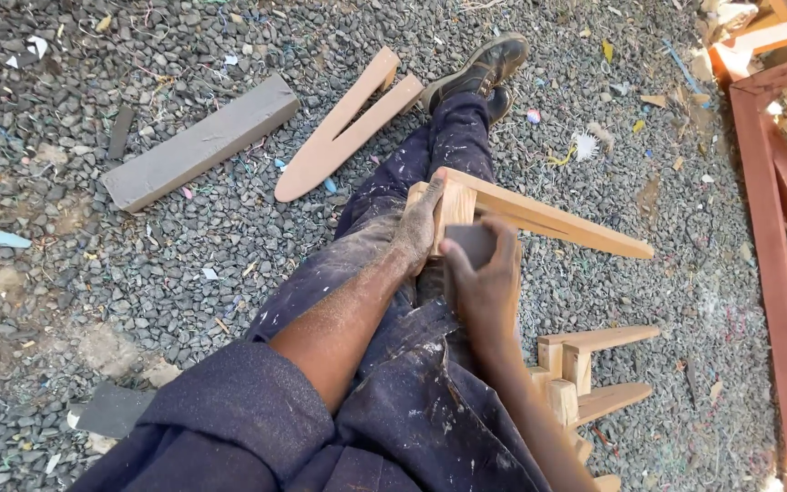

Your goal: Sanding the joints and surfaces of a wooden chair leg assembly using sandpaper

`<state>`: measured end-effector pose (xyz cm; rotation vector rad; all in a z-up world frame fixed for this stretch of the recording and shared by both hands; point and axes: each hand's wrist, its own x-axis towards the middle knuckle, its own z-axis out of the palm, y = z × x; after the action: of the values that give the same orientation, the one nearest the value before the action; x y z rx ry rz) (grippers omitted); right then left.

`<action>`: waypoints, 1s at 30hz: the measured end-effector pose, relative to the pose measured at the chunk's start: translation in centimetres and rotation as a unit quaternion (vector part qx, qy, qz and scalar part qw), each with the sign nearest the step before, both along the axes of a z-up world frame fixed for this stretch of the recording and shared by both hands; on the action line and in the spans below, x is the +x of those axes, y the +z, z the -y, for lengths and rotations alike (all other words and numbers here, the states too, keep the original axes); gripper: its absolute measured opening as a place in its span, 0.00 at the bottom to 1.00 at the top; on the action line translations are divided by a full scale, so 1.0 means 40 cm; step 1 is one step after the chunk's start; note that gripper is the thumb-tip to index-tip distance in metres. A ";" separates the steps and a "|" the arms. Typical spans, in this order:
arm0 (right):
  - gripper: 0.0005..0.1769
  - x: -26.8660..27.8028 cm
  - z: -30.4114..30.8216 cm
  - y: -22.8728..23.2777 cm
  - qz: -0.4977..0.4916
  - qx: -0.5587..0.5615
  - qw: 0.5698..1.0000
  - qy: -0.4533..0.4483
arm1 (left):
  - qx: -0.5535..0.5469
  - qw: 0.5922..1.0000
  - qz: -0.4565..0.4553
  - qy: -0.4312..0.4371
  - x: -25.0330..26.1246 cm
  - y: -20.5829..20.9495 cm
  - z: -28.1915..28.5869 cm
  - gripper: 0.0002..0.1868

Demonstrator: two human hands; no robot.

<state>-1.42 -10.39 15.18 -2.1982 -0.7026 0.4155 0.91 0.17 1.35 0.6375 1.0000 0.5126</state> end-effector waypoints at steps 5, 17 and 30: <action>0.37 0.007 0.036 -0.029 0.055 -0.024 0.998 -0.007 | 0.009 1.000 -0.017 0.017 -0.003 0.040 -0.006 0.29; 0.41 0.090 0.040 -0.091 0.168 0.031 0.978 0.122 | -0.021 0.999 0.035 0.021 -0.027 0.068 -0.018 0.33; 0.39 0.115 0.035 -0.080 0.284 0.020 0.911 0.299 | -0.052 0.997 0.064 -0.012 -0.043 0.112 -0.029 0.42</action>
<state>3.18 -11.79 11.97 -2.0300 -1.7030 0.0375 -0.82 1.34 5.85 0.5167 0.8907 0.4721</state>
